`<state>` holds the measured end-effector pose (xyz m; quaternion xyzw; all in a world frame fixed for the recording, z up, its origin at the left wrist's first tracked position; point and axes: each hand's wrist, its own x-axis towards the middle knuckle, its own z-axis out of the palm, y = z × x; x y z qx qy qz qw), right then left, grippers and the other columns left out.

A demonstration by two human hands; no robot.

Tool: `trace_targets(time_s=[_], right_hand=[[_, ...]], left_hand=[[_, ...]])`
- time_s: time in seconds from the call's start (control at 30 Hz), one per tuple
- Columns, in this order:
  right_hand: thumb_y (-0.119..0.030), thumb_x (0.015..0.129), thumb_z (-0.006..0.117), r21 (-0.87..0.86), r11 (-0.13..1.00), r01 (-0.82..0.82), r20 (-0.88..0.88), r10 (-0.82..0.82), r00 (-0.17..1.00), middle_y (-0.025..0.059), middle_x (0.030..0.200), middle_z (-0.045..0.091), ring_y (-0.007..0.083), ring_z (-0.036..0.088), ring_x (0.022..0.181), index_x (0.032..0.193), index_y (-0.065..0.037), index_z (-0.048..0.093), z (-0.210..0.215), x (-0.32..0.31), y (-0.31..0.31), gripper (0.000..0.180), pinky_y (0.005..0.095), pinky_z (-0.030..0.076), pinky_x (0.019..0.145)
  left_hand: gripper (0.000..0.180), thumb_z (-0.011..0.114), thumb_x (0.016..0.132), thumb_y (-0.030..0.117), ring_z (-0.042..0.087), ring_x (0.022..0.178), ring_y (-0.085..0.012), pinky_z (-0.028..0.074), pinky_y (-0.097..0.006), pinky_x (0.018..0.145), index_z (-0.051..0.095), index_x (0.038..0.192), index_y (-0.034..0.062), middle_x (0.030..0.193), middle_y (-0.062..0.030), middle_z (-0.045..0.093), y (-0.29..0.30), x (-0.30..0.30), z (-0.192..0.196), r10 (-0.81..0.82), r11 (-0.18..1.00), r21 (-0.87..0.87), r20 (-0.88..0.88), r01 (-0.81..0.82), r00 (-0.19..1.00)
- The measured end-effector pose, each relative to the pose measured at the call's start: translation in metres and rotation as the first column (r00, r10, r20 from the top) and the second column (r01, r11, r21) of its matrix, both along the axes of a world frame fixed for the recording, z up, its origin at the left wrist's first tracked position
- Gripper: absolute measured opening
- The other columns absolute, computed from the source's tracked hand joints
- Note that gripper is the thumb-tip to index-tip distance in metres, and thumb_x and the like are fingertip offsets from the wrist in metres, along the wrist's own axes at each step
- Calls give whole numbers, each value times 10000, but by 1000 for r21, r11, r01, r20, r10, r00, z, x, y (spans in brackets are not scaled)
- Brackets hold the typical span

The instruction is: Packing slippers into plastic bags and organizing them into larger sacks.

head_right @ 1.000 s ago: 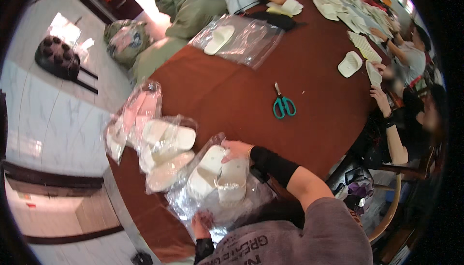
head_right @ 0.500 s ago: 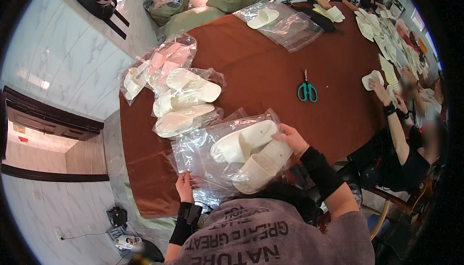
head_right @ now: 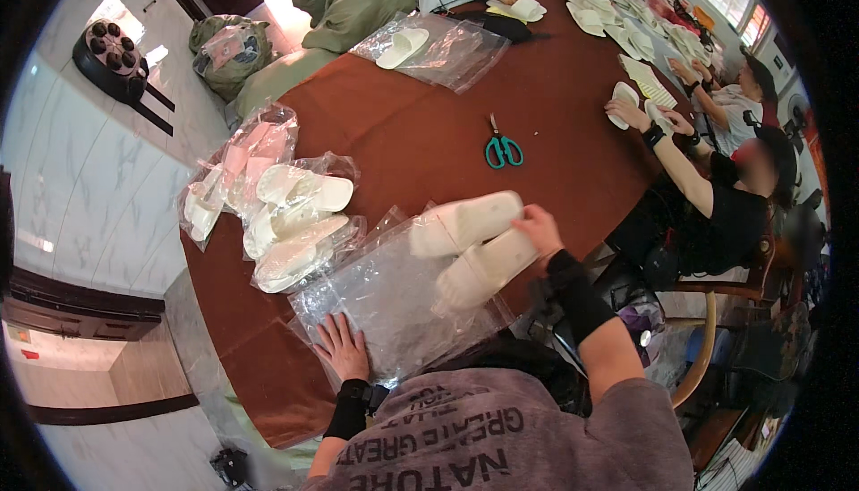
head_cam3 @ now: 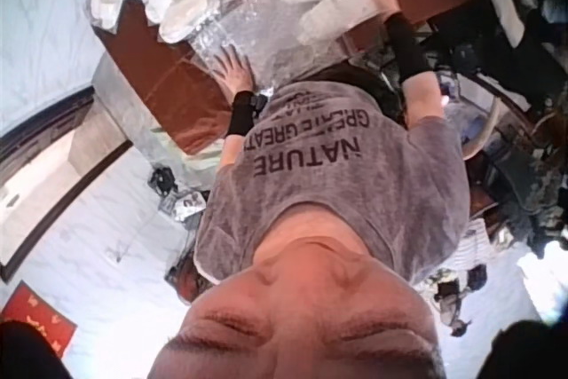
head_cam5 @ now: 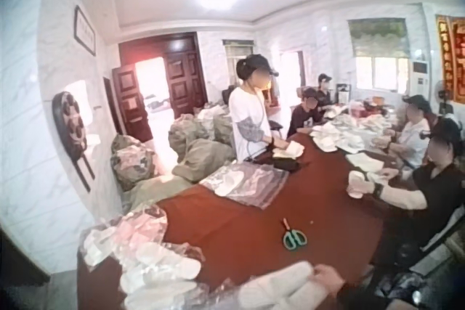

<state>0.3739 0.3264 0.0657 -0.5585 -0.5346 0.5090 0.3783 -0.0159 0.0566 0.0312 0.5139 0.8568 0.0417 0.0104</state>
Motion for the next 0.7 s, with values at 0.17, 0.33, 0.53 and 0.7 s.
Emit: trace_targets(time_s=[0.17,0.33,0.53,0.7], right_hand=[[-74,823,648,195,950,242,-163,-212,964,9,882,606,102,595,771,985,-7,590,85,45,4,185,250,493,686],[-68,826,644,92,994,52,-317,-21,948,2,903,601,97,579,838,994,-25,587,105,-30,-16,182,254,481,740],[-165,829,685,-231,959,-167,-92,149,984,27,871,621,129,590,788,993,-29,610,-31,-48,-45,226,299,490,710],[-148,829,687,-325,943,-67,-177,9,984,45,872,625,147,607,761,992,-20,601,-32,-25,-8,225,302,505,667]], left_hand=[[625,499,915,404,97,1445,-331,74,-606,1107,304,1472,197,1566,-67,172,5,8,11,-14,1000,10,32,14,999],[629,498,921,387,90,1444,-335,69,-602,1109,289,1478,183,1568,-77,163,-4,3,7,-8,1000,24,20,7,1000],[640,531,900,366,101,1443,-337,90,-621,1096,310,1466,166,1564,-81,175,0,7,11,-18,1000,5,16,18,1000],[639,543,888,368,103,1442,-340,91,-621,1095,331,1455,160,1562,-82,181,-4,3,8,7,1000,11,35,-8,999]])
